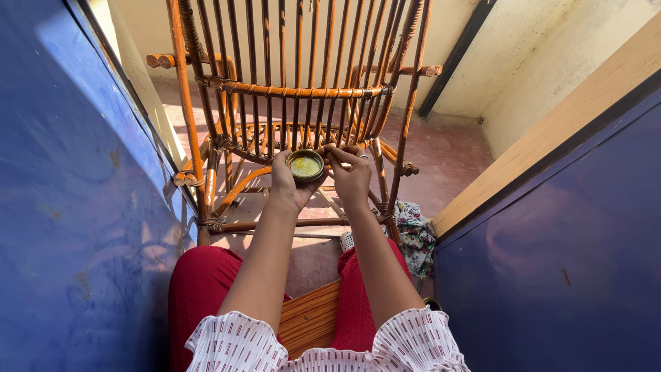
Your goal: The person applies a liquid substance from a small metal lid to the joints and lashings of a bamboo chair using a small applicator stick.
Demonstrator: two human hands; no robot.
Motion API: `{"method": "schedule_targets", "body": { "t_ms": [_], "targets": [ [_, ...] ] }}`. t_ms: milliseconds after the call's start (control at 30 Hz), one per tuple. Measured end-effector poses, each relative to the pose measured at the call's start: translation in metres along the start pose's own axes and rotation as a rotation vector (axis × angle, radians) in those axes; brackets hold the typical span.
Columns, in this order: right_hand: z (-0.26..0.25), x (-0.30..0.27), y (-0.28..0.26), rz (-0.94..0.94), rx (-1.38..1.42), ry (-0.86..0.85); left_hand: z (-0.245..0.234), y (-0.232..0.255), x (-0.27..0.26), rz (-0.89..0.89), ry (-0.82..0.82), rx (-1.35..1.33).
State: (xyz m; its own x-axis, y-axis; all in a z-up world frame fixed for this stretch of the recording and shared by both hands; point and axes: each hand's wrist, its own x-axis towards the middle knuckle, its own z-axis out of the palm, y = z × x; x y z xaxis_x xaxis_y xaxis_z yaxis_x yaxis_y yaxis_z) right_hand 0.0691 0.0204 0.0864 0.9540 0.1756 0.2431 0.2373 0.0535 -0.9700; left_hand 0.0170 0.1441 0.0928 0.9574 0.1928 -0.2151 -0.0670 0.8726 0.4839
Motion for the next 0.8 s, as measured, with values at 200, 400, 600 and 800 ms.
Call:
{"method": "schedule_targets", "body": {
  "t_ms": [200, 400, 600, 800],
  "targets": [
    [-0.013, -0.015, -0.006, 0.044, 0.175, 0.104, -0.012, -0.005, -0.013, 0.051, -0.007, -0.12],
    [-0.023, -0.077, -0.043, -0.097, -0.034, 0.063, -0.026, -0.01, -0.055, 0.179, -0.054, -0.267],
    [-0.004, -0.089, -0.064, -0.504, -0.568, 0.014, -0.032, -0.024, -0.056, 0.223, -0.072, -0.175],
    [0.007, -0.098, -0.053, -0.749, -0.822, -0.096, -0.055, -0.033, -0.064, 0.138, -0.175, -0.007]
  ]
}}
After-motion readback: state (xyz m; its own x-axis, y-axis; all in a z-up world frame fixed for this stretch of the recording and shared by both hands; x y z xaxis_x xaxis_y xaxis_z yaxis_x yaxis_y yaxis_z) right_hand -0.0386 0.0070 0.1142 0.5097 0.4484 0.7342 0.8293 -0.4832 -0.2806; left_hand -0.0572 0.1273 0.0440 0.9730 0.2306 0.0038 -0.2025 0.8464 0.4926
